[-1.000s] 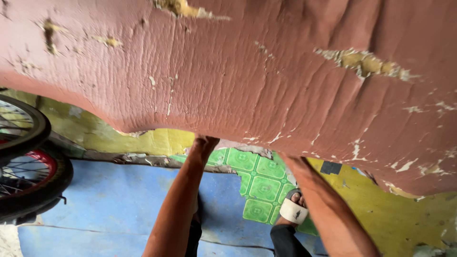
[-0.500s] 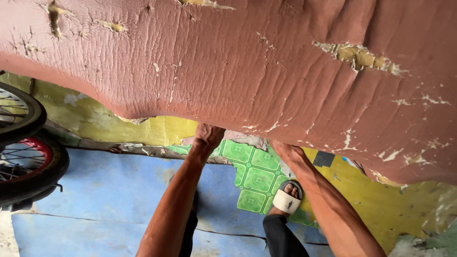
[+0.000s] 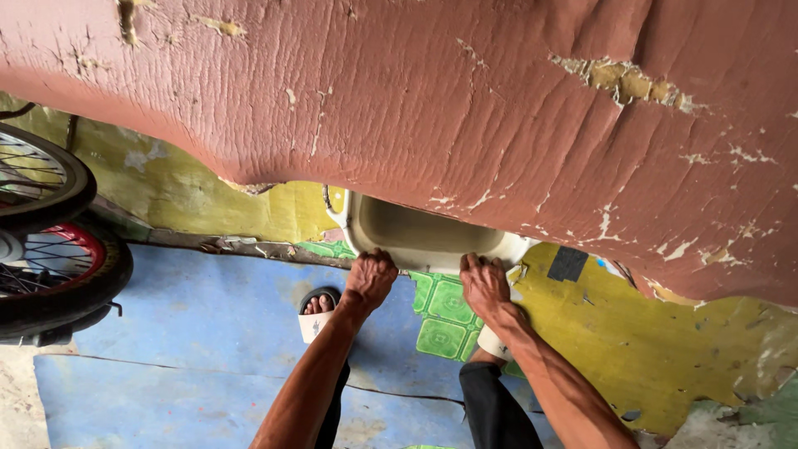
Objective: The person adjusts the handlebar and front area of a red children's bicycle in a cluttered repair shop, retrieves a yellow box from a shelf basket, and works on the bike with their hands. They later handle a blade-like tool, carry a pink box, transport a basin of water across the shop, and pour liquid from a plastic bottle near a helmet mounted on a stand.
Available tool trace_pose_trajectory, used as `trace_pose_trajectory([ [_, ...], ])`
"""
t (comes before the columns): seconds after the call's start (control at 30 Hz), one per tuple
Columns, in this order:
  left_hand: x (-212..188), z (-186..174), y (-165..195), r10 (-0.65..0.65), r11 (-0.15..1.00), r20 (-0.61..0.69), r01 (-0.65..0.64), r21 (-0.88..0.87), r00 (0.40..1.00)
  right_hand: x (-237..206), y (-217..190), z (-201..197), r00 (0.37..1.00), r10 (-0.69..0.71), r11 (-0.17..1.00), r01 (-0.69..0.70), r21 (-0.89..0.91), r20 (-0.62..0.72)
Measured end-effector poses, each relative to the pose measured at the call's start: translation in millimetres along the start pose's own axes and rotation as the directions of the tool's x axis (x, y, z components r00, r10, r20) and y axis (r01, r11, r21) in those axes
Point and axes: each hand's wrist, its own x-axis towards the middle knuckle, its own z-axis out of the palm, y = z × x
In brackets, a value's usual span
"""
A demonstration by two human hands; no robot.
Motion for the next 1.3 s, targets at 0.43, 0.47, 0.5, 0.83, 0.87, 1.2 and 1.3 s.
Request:
trace_pose_trajectory([
  [0.43,-26,15,27,-0.077,0.992,0.072,0.083,-0.09,0.994,-32,-16,18,0.998,-0.015,1.0,0.016,0.007,-0.066],
  [0.47,-24,13,26,-0.103,0.987,0.068,0.111,-0.114,0.992,-32,-16,15,0.993,-0.02,0.999,0.023,0.025,-0.114],
  [0.5,-23,11,25,-0.134,0.964,0.132,0.16,-0.214,0.982,-33,-15,11,0.998,0.04,0.983,-0.03,0.183,-0.051],
  [0.83,10,-49,-27,-0.7,0.563,-0.18,0.379,-0.734,0.691,-3,50,-30,0.705,0.563,0.792,-0.309,0.527,-0.432],
  [0.87,16,-51,-30,-0.71,0.532,-0.139,0.397,-0.748,0.69,3,57,-28,0.731,0.583,0.766,-0.348,0.541,-0.355],
  [1.2,48,-55,-61,-0.805,0.398,0.01,0.553,-0.732,0.593,42,96,-15,0.805,0.577,0.76,-0.468,0.451,-0.136],
  [1.3,48,-62,-63,-0.779,0.408,0.05,0.566,-0.716,0.625,42,97,-12,0.809,0.567,0.764,-0.448,0.464,-0.154],
])
